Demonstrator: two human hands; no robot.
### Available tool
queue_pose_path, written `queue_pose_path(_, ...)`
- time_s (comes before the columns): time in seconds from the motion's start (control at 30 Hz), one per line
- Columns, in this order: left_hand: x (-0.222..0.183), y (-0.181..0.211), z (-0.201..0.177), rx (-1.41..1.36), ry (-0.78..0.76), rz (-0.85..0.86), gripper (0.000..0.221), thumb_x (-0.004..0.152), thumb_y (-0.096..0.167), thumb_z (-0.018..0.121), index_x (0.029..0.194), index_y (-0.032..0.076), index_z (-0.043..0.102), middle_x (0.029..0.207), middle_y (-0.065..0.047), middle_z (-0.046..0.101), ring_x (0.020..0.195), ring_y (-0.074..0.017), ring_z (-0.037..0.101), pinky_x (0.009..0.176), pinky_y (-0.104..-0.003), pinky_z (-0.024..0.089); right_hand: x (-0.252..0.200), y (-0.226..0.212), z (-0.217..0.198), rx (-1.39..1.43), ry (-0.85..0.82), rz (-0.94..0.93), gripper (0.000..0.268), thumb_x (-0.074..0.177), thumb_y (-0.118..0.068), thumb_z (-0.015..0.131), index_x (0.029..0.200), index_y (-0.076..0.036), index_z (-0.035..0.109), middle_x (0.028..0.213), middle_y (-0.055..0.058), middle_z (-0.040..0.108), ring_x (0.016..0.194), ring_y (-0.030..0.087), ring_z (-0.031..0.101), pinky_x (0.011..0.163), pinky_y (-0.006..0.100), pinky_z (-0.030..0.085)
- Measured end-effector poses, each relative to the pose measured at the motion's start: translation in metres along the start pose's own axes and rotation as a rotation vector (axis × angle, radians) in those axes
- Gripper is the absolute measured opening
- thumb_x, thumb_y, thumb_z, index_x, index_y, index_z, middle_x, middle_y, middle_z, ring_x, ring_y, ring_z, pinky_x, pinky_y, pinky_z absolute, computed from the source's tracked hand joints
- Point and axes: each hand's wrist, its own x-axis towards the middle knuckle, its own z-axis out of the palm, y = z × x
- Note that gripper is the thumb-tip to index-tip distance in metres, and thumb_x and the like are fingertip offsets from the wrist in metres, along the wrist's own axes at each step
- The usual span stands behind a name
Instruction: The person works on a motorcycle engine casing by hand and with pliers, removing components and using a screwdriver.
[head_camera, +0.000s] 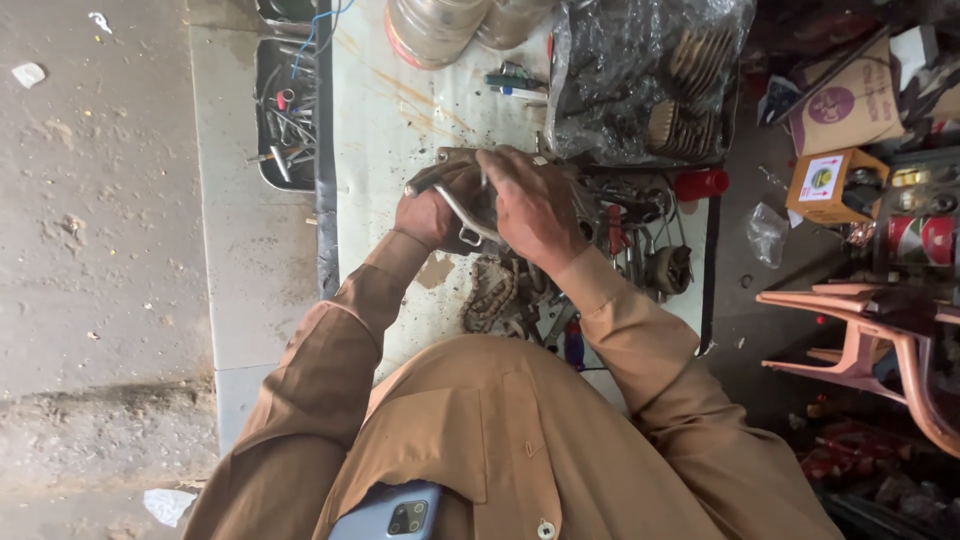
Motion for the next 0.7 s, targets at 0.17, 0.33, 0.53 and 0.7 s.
queue_pose_path(0.17, -0.006, -0.002, 0.000, 0.013, 0.227, 0.055, 0.084, 0.050, 0.044, 0.097, 0.124, 0.022, 0.064, 0.127, -0.006, 0.069, 0.123, -0.0291, 0.063, 0.106, -0.041, 0.049, -0.003, -0.007, 0.006, 0.222, -0.093, 0.241, 0.035, 0.101, -0.017, 0.071, 0.132, -0.002, 0.064, 0.122, 0.014, 0.072, 0.094, 0.026, 0.074, 0.082, 0.037, 0.060)
queue_pose_path(0.33, 0.002, -0.006, -0.002, -0.149, -0.023, -0.252, 0.090, 0.052, 0.046, 0.094, 0.132, 0.020, 0.062, 0.128, -0.007, 0.068, 0.122, -0.0271, 0.065, 0.109, -0.037, 0.052, -0.002, -0.014, 0.012, 0.125, -0.078, 0.080, 0.016, 0.093, -0.011, 0.071, 0.108, -0.009, 0.076, 0.122, 0.015, 0.076, 0.093, 0.030, 0.071, 0.081, 0.040, 0.057)
queue_pose_path(0.53, 0.005, -0.013, 0.003, -0.031, 0.125, 0.102, 0.108, 0.041, 0.048, 0.098, 0.135, 0.010, 0.059, 0.129, -0.015, 0.065, 0.122, -0.0355, 0.061, 0.103, -0.043, 0.048, 0.001, -0.007, 0.010, 0.048, -0.008, -0.022, 0.025, 0.092, -0.012, 0.072, 0.114, -0.001, 0.072, 0.107, 0.012, 0.075, 0.100, 0.030, 0.074, 0.098, 0.048, 0.053)
queue_pose_path(0.7, -0.002, -0.020, 0.018, -0.050, 0.131, -0.054, 0.073, 0.064, 0.044, 0.090, 0.128, 0.018, 0.067, 0.128, -0.010, 0.069, 0.120, -0.0305, 0.065, 0.102, -0.041, 0.052, -0.008, -0.011, -0.002, 0.182, 0.101, 0.024, 0.023, 0.098, -0.012, 0.070, 0.116, 0.001, 0.070, 0.128, 0.022, 0.070, 0.106, 0.034, 0.073, 0.092, 0.042, 0.058)
